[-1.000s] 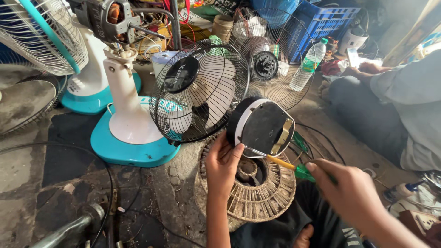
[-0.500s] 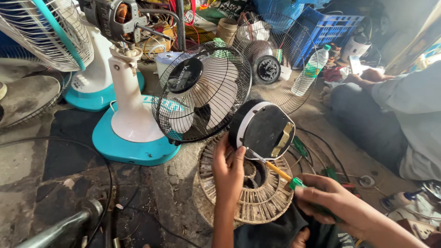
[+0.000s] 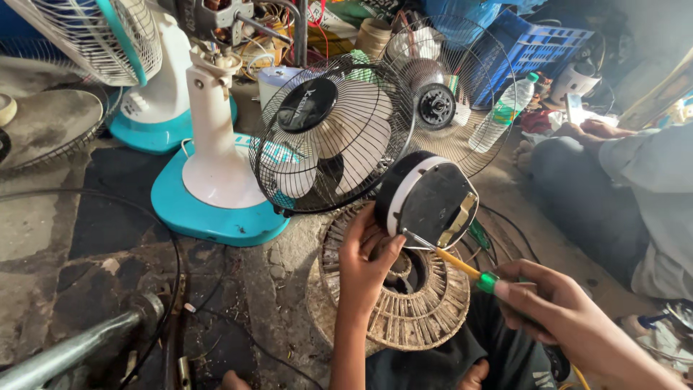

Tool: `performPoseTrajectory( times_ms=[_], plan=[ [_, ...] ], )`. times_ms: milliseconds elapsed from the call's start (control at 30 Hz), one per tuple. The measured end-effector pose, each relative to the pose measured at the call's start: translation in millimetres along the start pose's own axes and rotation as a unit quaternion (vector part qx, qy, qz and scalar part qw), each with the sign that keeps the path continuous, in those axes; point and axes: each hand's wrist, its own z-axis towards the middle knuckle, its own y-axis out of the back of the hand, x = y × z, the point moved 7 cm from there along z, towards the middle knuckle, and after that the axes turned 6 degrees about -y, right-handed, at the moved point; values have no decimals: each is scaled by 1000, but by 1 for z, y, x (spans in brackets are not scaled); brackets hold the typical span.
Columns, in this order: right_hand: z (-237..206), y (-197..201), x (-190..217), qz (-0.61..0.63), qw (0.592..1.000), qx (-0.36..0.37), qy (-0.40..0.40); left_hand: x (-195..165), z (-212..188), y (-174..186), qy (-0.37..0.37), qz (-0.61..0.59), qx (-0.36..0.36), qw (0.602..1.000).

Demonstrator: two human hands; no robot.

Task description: The person sits on the floor of a cluttered fan repair workshop and repairs a table fan. They handle the fan's rear housing cover, fit a metal mounting bracket to it, and use a screwdriver to drive screws and secure the bracket to the housing.

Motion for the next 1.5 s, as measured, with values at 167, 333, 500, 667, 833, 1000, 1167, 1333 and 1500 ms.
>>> performPoseTrajectory(
  times_ms=[167,333,500,667,833,1000,1167,1333,1500],
  plan=[
    [13,14,1,-14,997,-33,67,4,7,1,35,-23,-11,999],
    [-10,19,21,-207,952,-181,135,2,11,-1,27,-3,-9,1000],
    [-16,14,31,-249,953,-150,91,-1,10,1,31,39,-21,999],
    [-3,15,1,41,985,-26,-165,-10,14,1,9,54,-15,998],
    [-8,-10,10,207,947,218,-109,-16,16,4,25,66,-16,997],
    [-50,0,65,-383,784,-313,376,-26,14,7,-1,70,-6,998],
    [-58,-26,70,-467,684,-366,424,-34,15,6,-30,125,-6,992],
    [-11,-26,0,49,988,144,-38,-34,14,3,-27,105,-9,994],
    [0,-1,3,47,987,93,-126,-38,9,1,-55,128,-15,990]
  ],
)
